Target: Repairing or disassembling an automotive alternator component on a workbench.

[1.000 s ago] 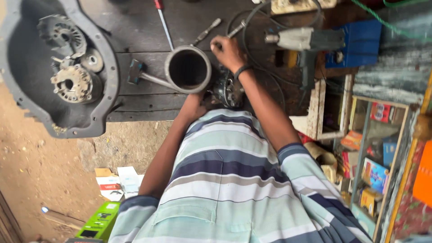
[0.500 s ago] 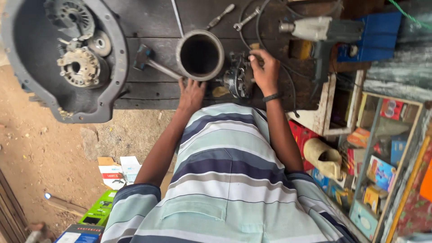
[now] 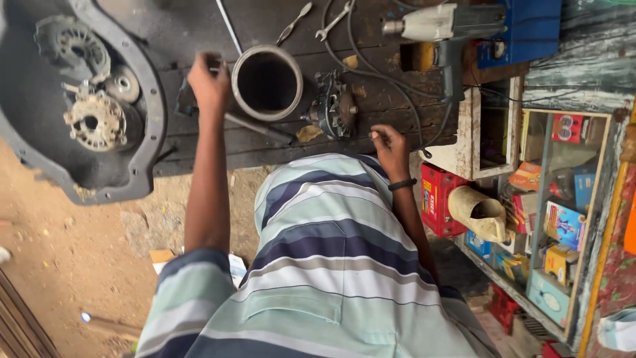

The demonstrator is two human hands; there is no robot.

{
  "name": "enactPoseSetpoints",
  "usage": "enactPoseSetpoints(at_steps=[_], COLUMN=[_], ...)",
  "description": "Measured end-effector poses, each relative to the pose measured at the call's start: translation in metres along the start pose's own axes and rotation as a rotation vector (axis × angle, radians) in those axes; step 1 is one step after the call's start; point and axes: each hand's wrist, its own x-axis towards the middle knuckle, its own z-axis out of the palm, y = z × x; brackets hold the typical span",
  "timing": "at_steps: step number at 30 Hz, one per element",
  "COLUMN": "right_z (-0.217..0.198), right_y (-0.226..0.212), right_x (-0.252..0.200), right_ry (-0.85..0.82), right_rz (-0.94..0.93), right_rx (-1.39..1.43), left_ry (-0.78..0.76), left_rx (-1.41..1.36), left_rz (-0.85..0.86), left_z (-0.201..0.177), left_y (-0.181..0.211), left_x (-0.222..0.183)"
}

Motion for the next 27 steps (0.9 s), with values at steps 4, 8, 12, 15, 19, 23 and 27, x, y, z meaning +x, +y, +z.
enactPoseSetpoints(at_steps=[4,8,12,15,19,23,27], right_z=[-0.013,-0.022,-0.021,-0.016,-0.007,0.018,0.056], right_y=[-0.001,-0.003,0.003,-0.016,-0.070,-0.107,-0.129], right_x=[-0.017,-0.024,-0.026,-0.021,-0.025,-0.034,-0.049], right_ry=[0.074,0.161,0.179,0.139,0.055,-0.073,-0.409], right_rz=[-0.011,0.032,-0.009,-0.038,-0.065,-0.278,-0.425], right_rx=[0.018,0.002,-0.042,-0.064,-0.098,-0.217,-0.179], left_ry=[-0.054,-0.177,-0.384,-0.149,-0.007,-0.036,0.114], left_rx=[0.060,0.261,0.432,0.558,0.594,0.275,-0.066], left_rz=[-0.020,-0.186,-0.112,0.264,0.094,-0.363,-0.497], left_z=[0.045,0.048,0.023,0.008,-0.026,-0.005,0.006], left_y=[-0.042,-0.005,0.022,-0.006,0.034,-0.014,-0.072], left_x=[0.060,0.080,0.051,-0.003,-0.088,-0.098,-0.113])
